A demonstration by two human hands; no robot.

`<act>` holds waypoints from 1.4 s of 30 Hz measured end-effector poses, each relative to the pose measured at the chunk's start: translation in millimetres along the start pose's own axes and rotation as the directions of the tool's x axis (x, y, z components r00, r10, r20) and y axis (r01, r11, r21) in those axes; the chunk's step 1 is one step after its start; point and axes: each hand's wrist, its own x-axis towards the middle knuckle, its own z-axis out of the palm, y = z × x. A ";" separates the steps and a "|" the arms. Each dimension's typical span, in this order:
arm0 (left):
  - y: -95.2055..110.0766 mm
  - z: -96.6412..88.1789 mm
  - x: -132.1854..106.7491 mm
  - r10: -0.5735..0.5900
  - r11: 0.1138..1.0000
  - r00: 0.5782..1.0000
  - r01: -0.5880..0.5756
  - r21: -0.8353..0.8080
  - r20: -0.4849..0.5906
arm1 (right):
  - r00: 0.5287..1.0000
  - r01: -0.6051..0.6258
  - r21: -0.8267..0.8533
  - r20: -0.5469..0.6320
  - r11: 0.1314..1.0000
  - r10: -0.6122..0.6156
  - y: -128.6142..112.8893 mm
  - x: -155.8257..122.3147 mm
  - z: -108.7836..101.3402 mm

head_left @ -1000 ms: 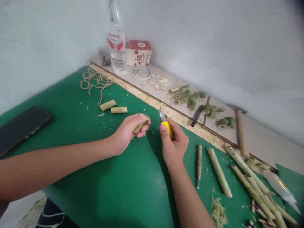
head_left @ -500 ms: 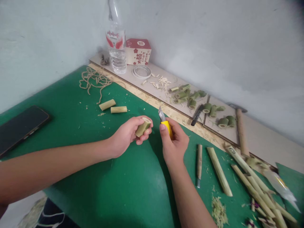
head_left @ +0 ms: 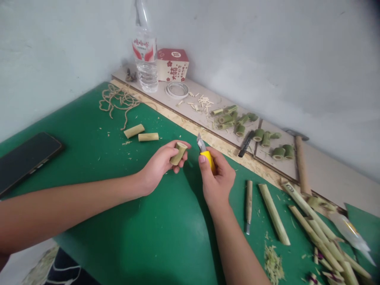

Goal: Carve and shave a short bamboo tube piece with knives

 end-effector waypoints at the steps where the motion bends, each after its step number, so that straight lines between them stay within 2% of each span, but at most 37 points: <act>1: -2.3 -1.8 0.9 0.042 0.999 0.999 -0.042 0.022 0.006 | 1.000 0.011 -0.001 0.021 1.000 -0.011 -0.2 -0.4 -0.5; 5: -12.2 -9.0 3.3 0.201 0.972 0.979 -0.203 0.118 0.030 | 0.977 0.098 -0.006 0.190 0.995 -0.095 -2.4 -1.0 -3.3; 7: -16.0 -11.6 3.9 0.229 0.956 0.972 -0.233 0.177 0.043 | 0.958 0.137 0.006 0.252 0.991 -0.134 -3.8 -0.9 -4.4; 10: -19.9 -14.3 4.9 0.255 0.923 0.964 -0.265 0.278 0.072 | 0.947 0.151 0.020 0.284 0.988 -0.151 -5.1 -0.3 -4.8; 14: -19.3 -17.6 6.7 0.307 0.858 0.944 -0.330 0.394 0.124 | 0.945 0.152 0.019 0.291 0.988 -0.150 -5.5 0.5 -4.7; 19: -10.1 -20.7 9.0 0.293 0.763 0.940 -0.340 0.551 0.174 | 0.955 0.164 0.008 0.249 0.986 -0.161 -4.1 0.6 -5.1; 27: -4.2 -19.4 11.3 0.279 0.685 0.953 -0.284 0.671 0.118 | 0.963 0.226 -0.105 0.171 0.968 -0.206 -0.9 -3.6 -2.4; 34: -5.3 -21.8 14.3 0.280 0.706 0.957 -0.259 0.659 0.076 | 0.970 0.218 -0.149 0.142 0.964 -0.198 -3.8 -6.8 0.1; 42: -8.4 -17.3 11.4 0.273 0.822 0.961 -0.258 0.508 0.045 | 0.979 0.155 -0.128 0.150 0.980 -0.135 -5.5 -5.0 0.7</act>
